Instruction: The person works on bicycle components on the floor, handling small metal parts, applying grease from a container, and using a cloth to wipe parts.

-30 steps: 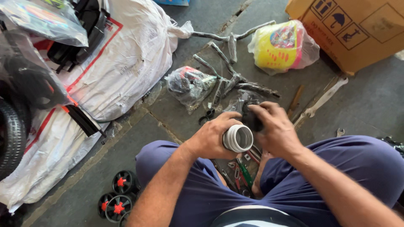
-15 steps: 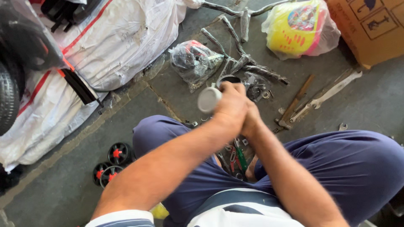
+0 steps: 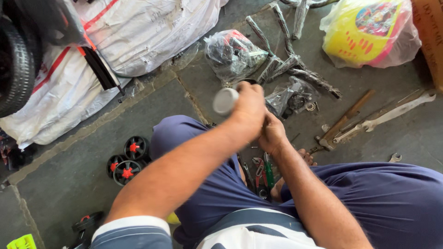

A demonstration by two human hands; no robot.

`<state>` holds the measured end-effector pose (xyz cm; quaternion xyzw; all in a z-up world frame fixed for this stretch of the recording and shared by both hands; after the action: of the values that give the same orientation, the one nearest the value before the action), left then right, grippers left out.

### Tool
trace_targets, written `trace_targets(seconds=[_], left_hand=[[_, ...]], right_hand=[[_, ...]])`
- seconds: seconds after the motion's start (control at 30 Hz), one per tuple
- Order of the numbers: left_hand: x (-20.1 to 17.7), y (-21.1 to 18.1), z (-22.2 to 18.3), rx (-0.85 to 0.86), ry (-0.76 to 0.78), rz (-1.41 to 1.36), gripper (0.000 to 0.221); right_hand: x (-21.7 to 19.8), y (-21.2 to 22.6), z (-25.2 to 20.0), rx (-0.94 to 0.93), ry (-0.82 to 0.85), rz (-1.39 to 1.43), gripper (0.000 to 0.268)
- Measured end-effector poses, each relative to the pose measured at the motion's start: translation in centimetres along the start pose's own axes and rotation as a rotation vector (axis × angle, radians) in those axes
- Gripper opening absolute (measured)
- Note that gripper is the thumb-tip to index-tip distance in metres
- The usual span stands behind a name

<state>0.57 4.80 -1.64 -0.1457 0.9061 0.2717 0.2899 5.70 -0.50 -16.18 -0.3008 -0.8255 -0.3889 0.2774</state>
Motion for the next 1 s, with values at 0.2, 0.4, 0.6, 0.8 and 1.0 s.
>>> trace_targets(seconds=[0.2,0.4,0.6,0.8,1.0], left_hand=[[3.0,6.6,-2.7,-0.064,-0.055,-0.551,0.053],[2.2,7.3,-2.6,0.226,-0.502,-1.002,0.056],[0.0,6.4,-3.6,0.373,-0.617,-0.954,0.054],[-1.6,4.5,-4.9,0.496,-0.714,-0.906,0.061],[-1.1,6.3,-6.8,0.542,-0.897,-1.085,0.067]], right_hand=[[-5.7,-3.2,3.2,0.214,-0.057,-0.128,0.085],[-15.8,-9.3,5.6,0.258,-0.214,-0.793,0.060],[-7.5,-0.8,1.7,0.104,-0.213,-0.302,0.052],[3.2,11.0,-5.8,-0.300,0.076,-0.211,0.050],[9.5,16.9,-14.4,-0.702,-0.053,-1.073,0.075]])
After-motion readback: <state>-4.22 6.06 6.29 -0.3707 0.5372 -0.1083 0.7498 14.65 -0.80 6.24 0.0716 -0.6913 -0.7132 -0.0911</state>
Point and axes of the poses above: each hand's wrist, its own z-axis towards the middle knuckle, its own x-axis out of the palm, y = z × x, the point moved 5 cm from there along z, towards the middle knuckle, and after that the axes turned 7 degrees about y, right-handed, at the moved point
